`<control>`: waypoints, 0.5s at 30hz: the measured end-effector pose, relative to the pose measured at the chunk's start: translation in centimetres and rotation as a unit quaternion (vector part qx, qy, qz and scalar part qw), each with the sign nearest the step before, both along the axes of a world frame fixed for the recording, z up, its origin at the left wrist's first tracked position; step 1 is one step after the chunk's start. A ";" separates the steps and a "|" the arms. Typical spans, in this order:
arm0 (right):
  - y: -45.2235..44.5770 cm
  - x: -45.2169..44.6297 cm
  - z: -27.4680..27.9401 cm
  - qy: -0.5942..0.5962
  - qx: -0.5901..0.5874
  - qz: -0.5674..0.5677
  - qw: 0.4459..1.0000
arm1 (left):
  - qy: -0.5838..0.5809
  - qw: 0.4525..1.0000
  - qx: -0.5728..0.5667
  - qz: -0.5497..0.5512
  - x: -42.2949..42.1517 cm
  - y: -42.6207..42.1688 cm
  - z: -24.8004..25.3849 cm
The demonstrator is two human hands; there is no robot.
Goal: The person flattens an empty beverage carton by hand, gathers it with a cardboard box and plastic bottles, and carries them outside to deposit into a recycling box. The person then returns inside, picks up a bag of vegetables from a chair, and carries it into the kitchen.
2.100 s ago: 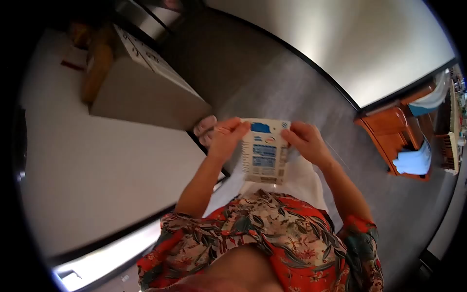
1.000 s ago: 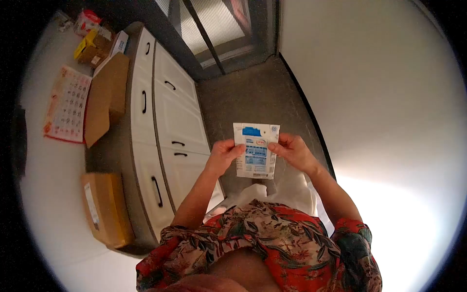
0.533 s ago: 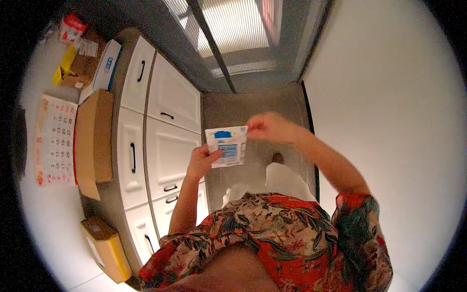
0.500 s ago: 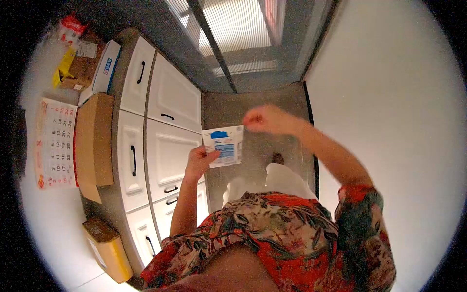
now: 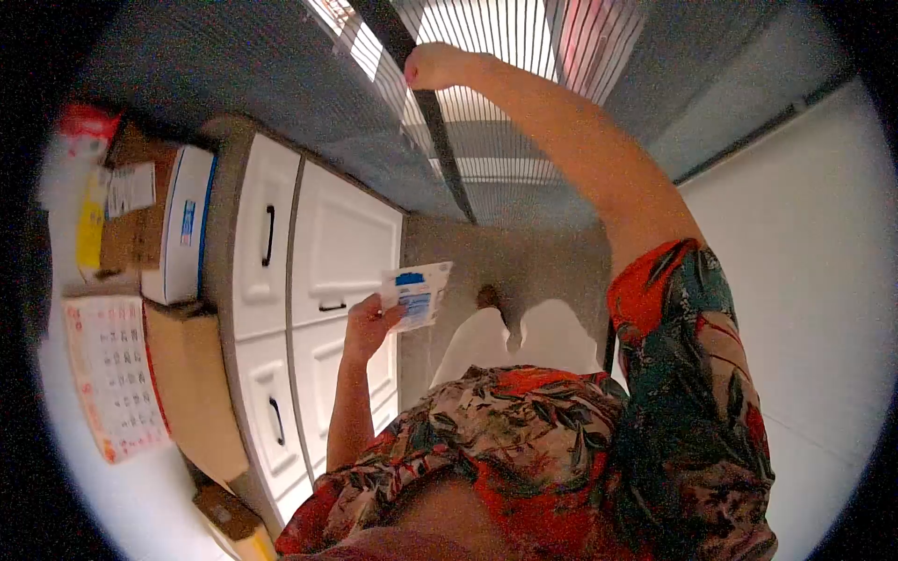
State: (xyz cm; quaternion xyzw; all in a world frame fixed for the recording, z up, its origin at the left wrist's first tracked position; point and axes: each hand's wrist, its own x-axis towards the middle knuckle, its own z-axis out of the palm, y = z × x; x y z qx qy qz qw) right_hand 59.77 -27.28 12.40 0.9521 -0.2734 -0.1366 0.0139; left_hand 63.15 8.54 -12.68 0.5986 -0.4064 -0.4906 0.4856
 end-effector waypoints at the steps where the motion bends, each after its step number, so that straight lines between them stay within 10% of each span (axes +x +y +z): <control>1: 0.3 0.0 1.1 -0.010 -0.008 -0.044 0.999 | -0.016 1.000 -0.013 -0.018 -0.3 -1.3 1.8; 9: -3.6 -0.5 3.4 -0.220 0.086 -0.174 0.956 | -0.212 0.956 -0.157 -0.130 0.8 -9.6 9.2; 15: -0.7 1.6 2.6 -0.297 0.512 -0.221 0.775 | -0.258 0.920 -0.244 -0.167 3.3 -14.2 8.6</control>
